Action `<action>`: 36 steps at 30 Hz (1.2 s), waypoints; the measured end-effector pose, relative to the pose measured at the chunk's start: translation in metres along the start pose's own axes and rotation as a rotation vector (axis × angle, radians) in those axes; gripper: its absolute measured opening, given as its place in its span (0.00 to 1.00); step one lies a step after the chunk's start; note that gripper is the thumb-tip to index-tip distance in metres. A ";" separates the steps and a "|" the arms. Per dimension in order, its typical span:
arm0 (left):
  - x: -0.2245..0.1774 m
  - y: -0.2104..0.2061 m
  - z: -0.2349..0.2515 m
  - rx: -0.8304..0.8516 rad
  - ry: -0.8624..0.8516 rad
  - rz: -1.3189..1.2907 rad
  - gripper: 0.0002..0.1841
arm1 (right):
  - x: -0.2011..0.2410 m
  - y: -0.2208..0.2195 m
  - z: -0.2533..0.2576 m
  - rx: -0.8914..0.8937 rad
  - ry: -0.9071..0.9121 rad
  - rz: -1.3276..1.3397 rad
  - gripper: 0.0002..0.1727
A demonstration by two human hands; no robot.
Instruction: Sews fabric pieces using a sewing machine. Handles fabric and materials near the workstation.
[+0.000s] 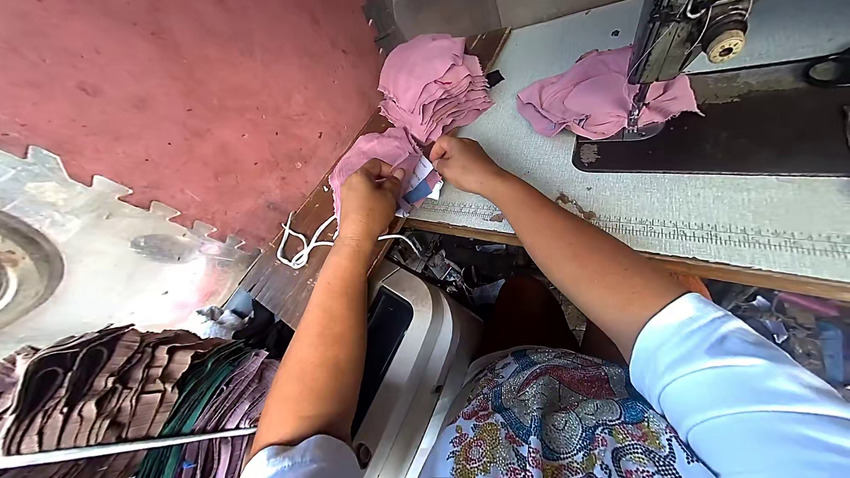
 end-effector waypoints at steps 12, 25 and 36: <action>-0.016 -0.001 -0.011 -0.139 -0.195 0.188 0.21 | 0.042 -0.016 0.015 0.015 -0.008 0.044 0.14; -0.057 0.003 -0.085 -0.116 -0.586 0.301 0.15 | 0.014 -0.057 0.012 -0.004 -0.487 0.664 0.22; -0.094 0.038 -0.120 -0.163 -0.723 -0.063 0.16 | 0.021 -0.007 -0.021 -0.122 -0.430 1.064 0.21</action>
Point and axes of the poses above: each hand's wrist, its own z-axis towards the middle knuckle, its own y-axis out of the back of the hand, x = y × z, the point moved 9 cm from there along z, towards the middle knuckle, and after that the axes turned 9 degrees about -x, right-handed, at the moved point
